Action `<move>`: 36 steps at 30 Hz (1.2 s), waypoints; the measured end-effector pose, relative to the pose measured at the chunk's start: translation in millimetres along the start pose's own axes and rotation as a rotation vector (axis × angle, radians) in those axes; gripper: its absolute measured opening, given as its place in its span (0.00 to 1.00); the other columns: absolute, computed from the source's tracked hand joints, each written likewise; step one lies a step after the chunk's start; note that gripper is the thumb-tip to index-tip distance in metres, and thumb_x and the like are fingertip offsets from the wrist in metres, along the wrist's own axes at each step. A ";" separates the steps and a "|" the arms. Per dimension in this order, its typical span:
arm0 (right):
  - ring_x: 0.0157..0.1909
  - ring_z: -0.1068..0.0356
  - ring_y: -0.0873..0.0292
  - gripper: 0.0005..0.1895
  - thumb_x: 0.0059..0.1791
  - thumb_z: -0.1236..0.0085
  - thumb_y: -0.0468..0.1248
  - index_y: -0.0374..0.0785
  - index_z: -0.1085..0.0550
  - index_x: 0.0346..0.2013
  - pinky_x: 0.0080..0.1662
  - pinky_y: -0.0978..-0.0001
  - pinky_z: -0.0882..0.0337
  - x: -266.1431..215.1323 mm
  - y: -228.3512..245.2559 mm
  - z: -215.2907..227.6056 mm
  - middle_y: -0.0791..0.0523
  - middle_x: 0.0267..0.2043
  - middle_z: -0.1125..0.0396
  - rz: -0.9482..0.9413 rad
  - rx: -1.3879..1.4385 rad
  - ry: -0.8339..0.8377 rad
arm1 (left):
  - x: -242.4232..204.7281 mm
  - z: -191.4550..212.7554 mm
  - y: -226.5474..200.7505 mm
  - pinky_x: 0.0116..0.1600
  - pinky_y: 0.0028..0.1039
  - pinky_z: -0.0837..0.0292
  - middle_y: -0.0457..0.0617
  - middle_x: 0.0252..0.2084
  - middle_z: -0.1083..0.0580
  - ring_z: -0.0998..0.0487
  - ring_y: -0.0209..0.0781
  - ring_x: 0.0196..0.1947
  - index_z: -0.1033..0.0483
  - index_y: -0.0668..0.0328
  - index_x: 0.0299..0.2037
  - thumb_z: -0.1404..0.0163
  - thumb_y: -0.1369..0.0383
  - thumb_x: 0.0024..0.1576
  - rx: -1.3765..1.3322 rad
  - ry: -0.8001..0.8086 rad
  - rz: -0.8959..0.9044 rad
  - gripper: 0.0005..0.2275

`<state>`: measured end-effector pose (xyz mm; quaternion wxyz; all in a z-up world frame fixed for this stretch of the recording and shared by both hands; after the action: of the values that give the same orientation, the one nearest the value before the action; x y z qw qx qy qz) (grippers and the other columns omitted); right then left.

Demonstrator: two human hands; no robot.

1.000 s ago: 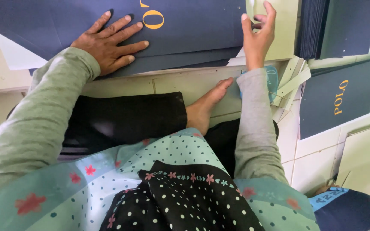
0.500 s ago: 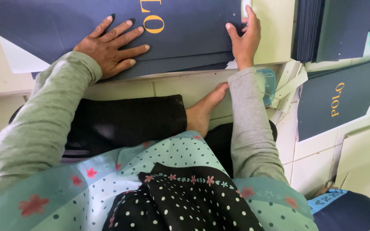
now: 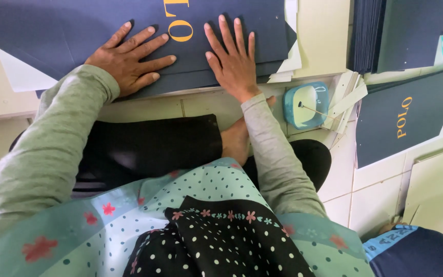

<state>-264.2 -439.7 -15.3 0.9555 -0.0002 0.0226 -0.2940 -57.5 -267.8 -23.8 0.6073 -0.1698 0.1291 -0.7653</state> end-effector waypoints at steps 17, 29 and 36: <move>0.69 0.47 0.48 0.33 0.58 0.49 0.49 0.44 0.47 0.74 0.65 0.46 0.45 -18.2 -139.6 -7.7 0.53 0.71 0.47 -0.254 0.146 -0.224 | 1.1 -11.9 7.3 0.81 0.42 0.77 0.36 0.81 0.52 0.59 0.37 0.80 0.49 0.24 0.74 0.79 0.46 0.67 0.410 -0.003 -0.003 0.25; 0.41 0.26 0.64 0.09 0.46 0.33 0.30 0.36 0.22 0.40 0.50 0.76 0.25 24.5 -194.6 26.2 0.56 0.38 0.25 -0.576 1.231 -0.313 | 0.0 -7.7 3.7 0.81 0.42 0.77 0.37 0.80 0.51 0.58 0.37 0.80 0.50 0.24 0.75 0.79 0.47 0.67 0.419 -0.010 -0.014 0.25; 0.42 0.25 0.65 0.23 0.49 0.37 0.28 0.38 0.27 0.59 0.54 0.73 0.24 28.3 -189.4 36.3 0.57 0.38 0.26 -0.582 1.216 -0.115 | 0.3 -8.7 4.2 0.81 0.44 0.76 0.42 0.81 0.50 0.58 0.41 0.81 0.46 0.31 0.75 0.76 0.49 0.67 0.152 -0.001 -0.009 0.25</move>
<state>-345.6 -612.7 22.3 0.6672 0.5159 -0.1988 -0.4992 -57.5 -269.2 -33.4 0.6150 -0.1239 0.0695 -0.7756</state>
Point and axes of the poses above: each hand's wrist, its own x-axis towards the middle knuckle, its own z-axis out of the back of the hand, y = z × x, the point moved 5 cm from there along x, towards the middle knuckle
